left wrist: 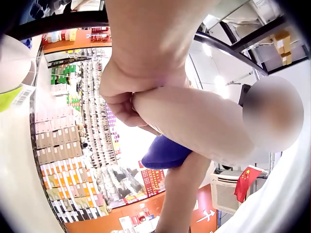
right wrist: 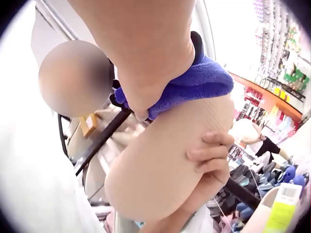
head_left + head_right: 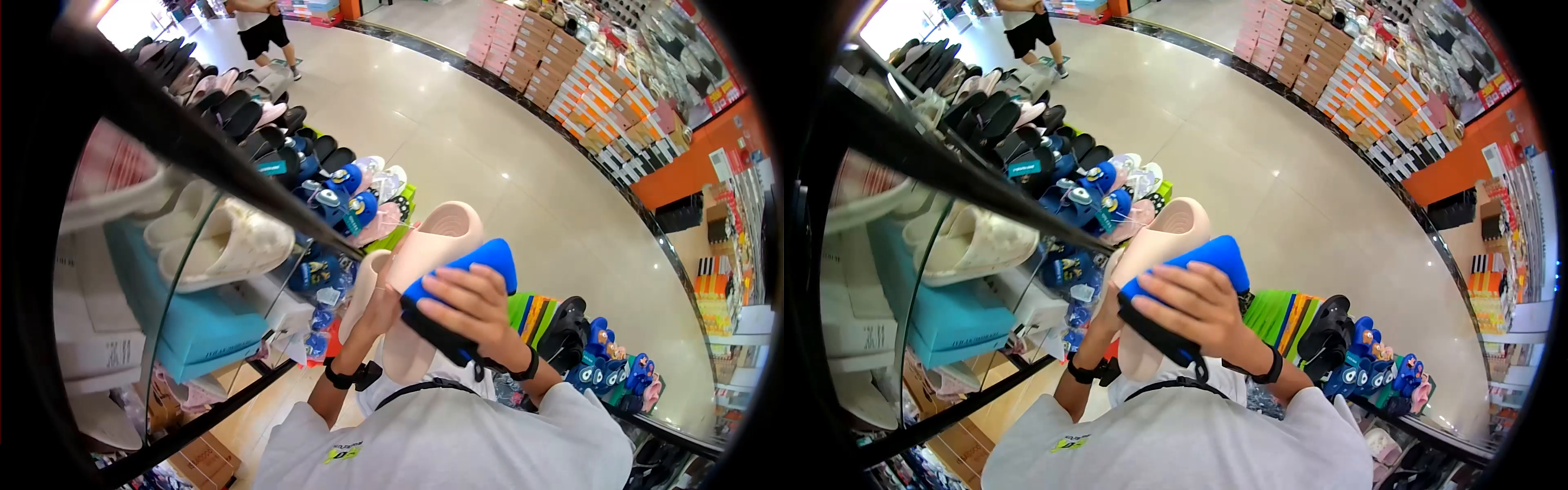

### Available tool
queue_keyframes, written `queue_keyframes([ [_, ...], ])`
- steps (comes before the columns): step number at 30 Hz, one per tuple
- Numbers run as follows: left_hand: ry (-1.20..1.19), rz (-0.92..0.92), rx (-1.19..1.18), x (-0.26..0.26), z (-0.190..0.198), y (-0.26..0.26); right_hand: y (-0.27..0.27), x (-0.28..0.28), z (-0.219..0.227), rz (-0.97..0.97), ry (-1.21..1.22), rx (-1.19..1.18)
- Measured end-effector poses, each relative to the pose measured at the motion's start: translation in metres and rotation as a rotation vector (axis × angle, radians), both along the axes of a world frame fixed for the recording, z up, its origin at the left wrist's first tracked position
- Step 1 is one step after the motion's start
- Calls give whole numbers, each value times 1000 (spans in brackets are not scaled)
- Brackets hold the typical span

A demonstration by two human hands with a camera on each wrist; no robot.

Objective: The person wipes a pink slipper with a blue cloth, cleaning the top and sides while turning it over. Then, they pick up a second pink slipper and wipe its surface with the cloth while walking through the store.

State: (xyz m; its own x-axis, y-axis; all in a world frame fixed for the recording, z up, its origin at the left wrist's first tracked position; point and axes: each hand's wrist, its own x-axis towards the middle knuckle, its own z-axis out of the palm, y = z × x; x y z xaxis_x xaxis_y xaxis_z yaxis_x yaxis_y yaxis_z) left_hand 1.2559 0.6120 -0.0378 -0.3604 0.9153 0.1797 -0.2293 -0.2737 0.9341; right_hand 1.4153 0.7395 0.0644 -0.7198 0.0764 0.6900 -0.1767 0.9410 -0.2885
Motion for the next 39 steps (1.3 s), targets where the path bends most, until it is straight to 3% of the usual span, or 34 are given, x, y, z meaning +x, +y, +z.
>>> queue_keyframes([
  [4,-8,-88,2,8,11,61,56,22,-9,-281,161,-186],
  [6,55,-206,-18,14,23,96,70,43,-11,-379,131,-142],
  [8,22,-224,25,27,-10,131,77,56,-16,-426,122,-18],
  [9,-61,-264,-64,37,37,144,80,63,-17,-420,121,-29],
  [12,4,-415,-22,52,36,201,108,88,-16,-431,110,43],
  [18,48,-701,14,86,30,296,159,133,-3,-846,162,-78],
  [21,18,-865,32,107,26,347,155,141,-14,-924,45,74],
  [22,1,-917,43,114,23,364,157,138,-20,-978,106,171],
  [30,-131,-1271,-7,160,3,461,186,116,-8,-1274,97,-88],
  [34,-188,-1407,-16,175,1,502,206,107,32,-1283,-7,38],
  [36,-224,-1457,-23,175,-1,520,223,106,30,-1307,-2,72],
  [39,-310,-1500,6,171,-10,546,247,110,26,-1531,17,118],
])
